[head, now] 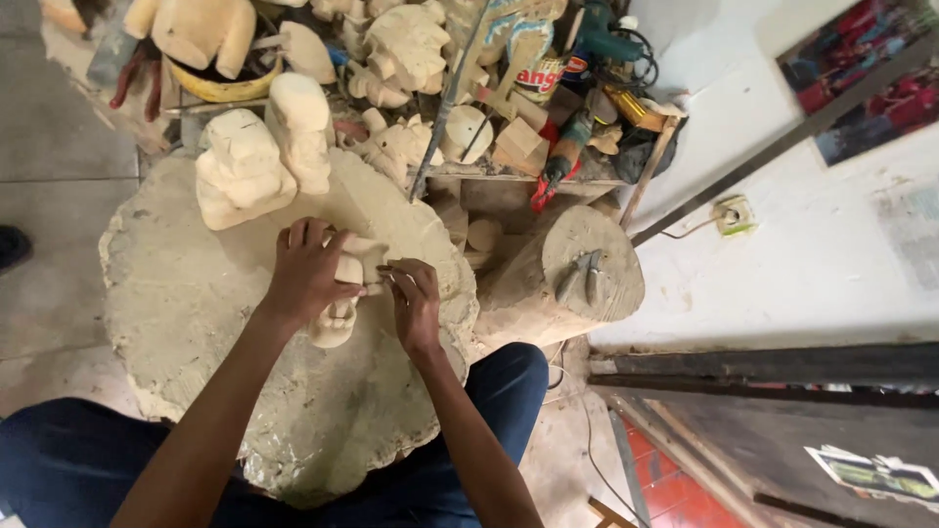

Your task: Inspecting and rotating a small wooden carving with both hands on a stone workbench

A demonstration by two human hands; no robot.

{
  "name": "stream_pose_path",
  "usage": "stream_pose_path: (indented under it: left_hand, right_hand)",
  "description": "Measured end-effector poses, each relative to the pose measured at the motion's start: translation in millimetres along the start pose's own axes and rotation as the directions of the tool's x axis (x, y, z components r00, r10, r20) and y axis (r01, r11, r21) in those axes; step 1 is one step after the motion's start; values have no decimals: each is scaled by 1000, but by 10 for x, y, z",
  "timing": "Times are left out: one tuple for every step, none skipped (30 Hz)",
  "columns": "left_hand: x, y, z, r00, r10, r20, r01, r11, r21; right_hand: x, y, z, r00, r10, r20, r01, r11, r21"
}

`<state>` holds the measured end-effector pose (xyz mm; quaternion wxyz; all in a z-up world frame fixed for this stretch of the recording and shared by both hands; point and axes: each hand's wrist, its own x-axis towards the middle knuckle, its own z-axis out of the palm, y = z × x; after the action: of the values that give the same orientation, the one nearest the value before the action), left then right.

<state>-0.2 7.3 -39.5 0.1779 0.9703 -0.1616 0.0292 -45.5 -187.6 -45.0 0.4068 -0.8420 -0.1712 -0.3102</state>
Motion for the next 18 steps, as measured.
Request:
stream_pose_path:
  left_hand:
    - [-41,-7,7,1000,-10,0,10,1000,4]
    - [-27,-13,8,1000,2,10,-2,1000,-6]
    - [-12,-13,12,1000,13,21,-13,1000,-15]
    - [-7,-17,33,999,15,30,-15,1000,-14]
    - [-7,-21,56,1000,26,-4,-26,1000,9]
    - [13,-25,82,998,34,-44,-33,999,31]
    - [-31,4,62,999,32,-42,-31,999,30]
    - [-30,21,22,999,33,-39,-33,999,-1]
    - [-31,37,-21,999,33,-36,-34,999,-31]
    - [-22,33,-20,999,33,-34,-34,999,-30]
    - [-17,26,-21,999,33,-33,-34,999,-23]
    - [-22,25,-21,999,29,-33,-29,999,-18]
    - [-56,39,-6,999,24,-32,-25,1000,-18]
    - [-40,32,-3,1000,14,-21,-14,1000,-10]
    - [-20,24,-5,1000,4,-10,-4,1000,-2]
    - [-19,33,-44,1000,3,-16,-3,1000,-2]
    - [-14,45,-84,1000,9,-1,-9,999,-35]
    - [28,42,-130,1000,16,6,-15,998,-63]
  right_hand:
    - [-13,-31,5,1000,-1,5,1,1000,9]
    - [-9,-49,8,1000,-18,14,18,1000,5]
    - [-5,-64,6,999,-35,23,35,999,1]
    - [-2,-46,20,999,-26,22,26,1000,1]
    - [-3,-31,36,1000,-10,12,9,1000,13]
    - [22,4,51,1000,-1,6,1,1000,25]
    - [8,-44,49,1000,1,8,-1,1000,25]
    - [30,-84,62,1000,-6,13,6,1000,27]
    - [53,-127,74,1000,-13,18,12,1000,28]
    - [18,-13,132,1000,-10,18,10,1000,30]
    - [-20,96,194,1000,-13,20,13,1000,16]
    - [-59,202,250,999,-18,26,18,1000,4]
    - [-64,193,211,999,-18,30,18,1000,7]
    - [-23,205,197,1000,-15,26,16,1000,-6]
    - [24,216,183,1000,-13,22,14,1000,-19]
    - [42,158,147,1000,-19,22,20,1000,-18]
    - [65,102,109,997,-41,65,40,999,7]
    - [119,69,92,992,-69,102,66,997,35]
